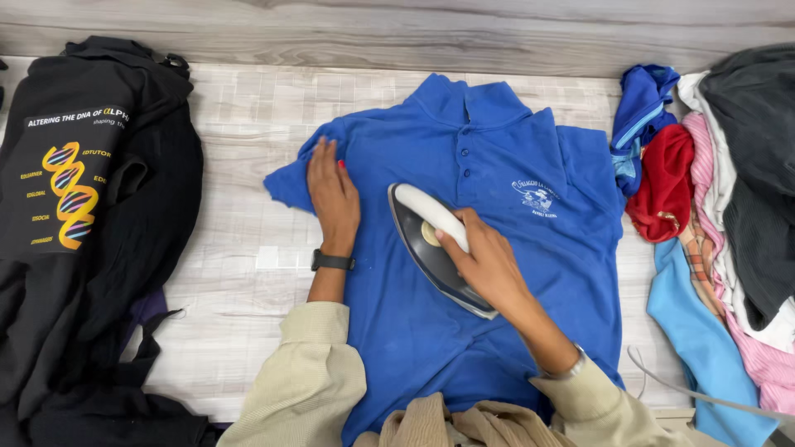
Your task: The person irons a blue polo shirt on a table, smoothing the fabric with one hand while moving the iron with the other. After finishing the polo, the person switches to a blue sleeveless top, irons it, and then folds it.
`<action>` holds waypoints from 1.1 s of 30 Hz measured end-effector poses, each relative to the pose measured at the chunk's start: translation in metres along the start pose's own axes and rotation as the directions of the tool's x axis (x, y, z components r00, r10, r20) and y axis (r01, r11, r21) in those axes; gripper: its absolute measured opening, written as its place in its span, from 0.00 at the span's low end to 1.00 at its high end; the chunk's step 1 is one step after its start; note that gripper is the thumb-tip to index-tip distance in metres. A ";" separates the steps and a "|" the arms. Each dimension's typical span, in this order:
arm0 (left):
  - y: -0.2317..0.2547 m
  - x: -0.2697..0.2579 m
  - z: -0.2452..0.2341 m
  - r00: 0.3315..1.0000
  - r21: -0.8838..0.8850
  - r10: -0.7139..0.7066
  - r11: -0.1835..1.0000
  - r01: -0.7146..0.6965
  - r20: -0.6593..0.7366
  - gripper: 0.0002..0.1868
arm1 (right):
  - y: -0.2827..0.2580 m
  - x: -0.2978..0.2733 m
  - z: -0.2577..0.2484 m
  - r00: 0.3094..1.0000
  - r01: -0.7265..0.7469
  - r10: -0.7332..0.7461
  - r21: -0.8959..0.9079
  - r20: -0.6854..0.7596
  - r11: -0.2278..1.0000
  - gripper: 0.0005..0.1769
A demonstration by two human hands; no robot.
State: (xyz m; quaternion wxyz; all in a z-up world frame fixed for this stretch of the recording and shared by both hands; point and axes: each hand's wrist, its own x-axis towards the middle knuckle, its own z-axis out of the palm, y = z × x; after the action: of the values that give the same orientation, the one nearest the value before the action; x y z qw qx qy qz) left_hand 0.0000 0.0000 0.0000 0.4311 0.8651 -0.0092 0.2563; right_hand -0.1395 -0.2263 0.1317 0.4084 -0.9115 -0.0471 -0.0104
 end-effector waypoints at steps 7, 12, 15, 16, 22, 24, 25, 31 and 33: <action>0.007 -0.003 -0.001 0.992 0.365 0.106 0.923 -0.125 0.072 0.27 | 0.011 0.087 0.040 0.980 0.048 -0.073 -0.133 -0.187 0.990 0.21; 0.003 -0.001 0.002 0.992 0.359 0.108 0.925 -0.122 0.057 0.26 | 0.001 0.122 0.050 0.913 0.162 -0.268 -0.331 -0.307 0.930 0.30; -0.005 0.006 0.000 0.992 0.378 0.114 0.917 -0.129 0.061 0.27 | -0.010 0.111 0.045 0.957 0.071 -0.180 -0.419 -0.227 0.905 0.28; -0.008 0.008 -0.001 0.990 0.385 0.132 0.912 -0.143 0.055 0.26 | -0.011 0.103 0.042 0.959 0.080 -0.187 -0.428 -0.214 0.900 0.28; -0.013 0.028 -0.029 0.994 0.341 0.034 0.938 -0.068 0.104 0.24 | -0.010 0.032 0.015 0.977 0.100 -0.167 -0.407 -0.132 0.908 0.27; -0.018 0.040 -0.049 0.979 0.170 -0.197 0.968 0.186 0.050 0.23 | -0.011 0.016 0.006 0.984 0.098 -0.147 -0.384 -0.098 0.918 0.27; -0.021 0.044 -0.055 0.996 0.402 -0.066 0.912 0.082 -0.054 0.26 | -0.011 0.011 0.002 0.986 0.096 -0.139 -0.372 -0.090 0.923 0.27; -0.047 0.056 -0.056 0.992 0.612 0.103 0.782 -0.123 0.067 0.19 | -0.012 0.011 -0.001 0.984 0.106 -0.139 -0.263 -0.114 0.959 0.25; -0.051 0.061 -0.055 0.972 0.523 0.070 0.833 -0.181 0.225 0.17 | -0.010 0.010 0.000 0.980 0.118 -0.152 -0.244 -0.127 0.963 0.25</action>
State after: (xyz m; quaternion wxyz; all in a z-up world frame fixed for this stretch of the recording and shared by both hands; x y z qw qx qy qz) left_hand 0.0413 0.0859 0.0175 0.1491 0.9698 -0.0360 0.1898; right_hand -0.1307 -0.2183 0.1397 0.2982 -0.9450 -0.0779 -0.1096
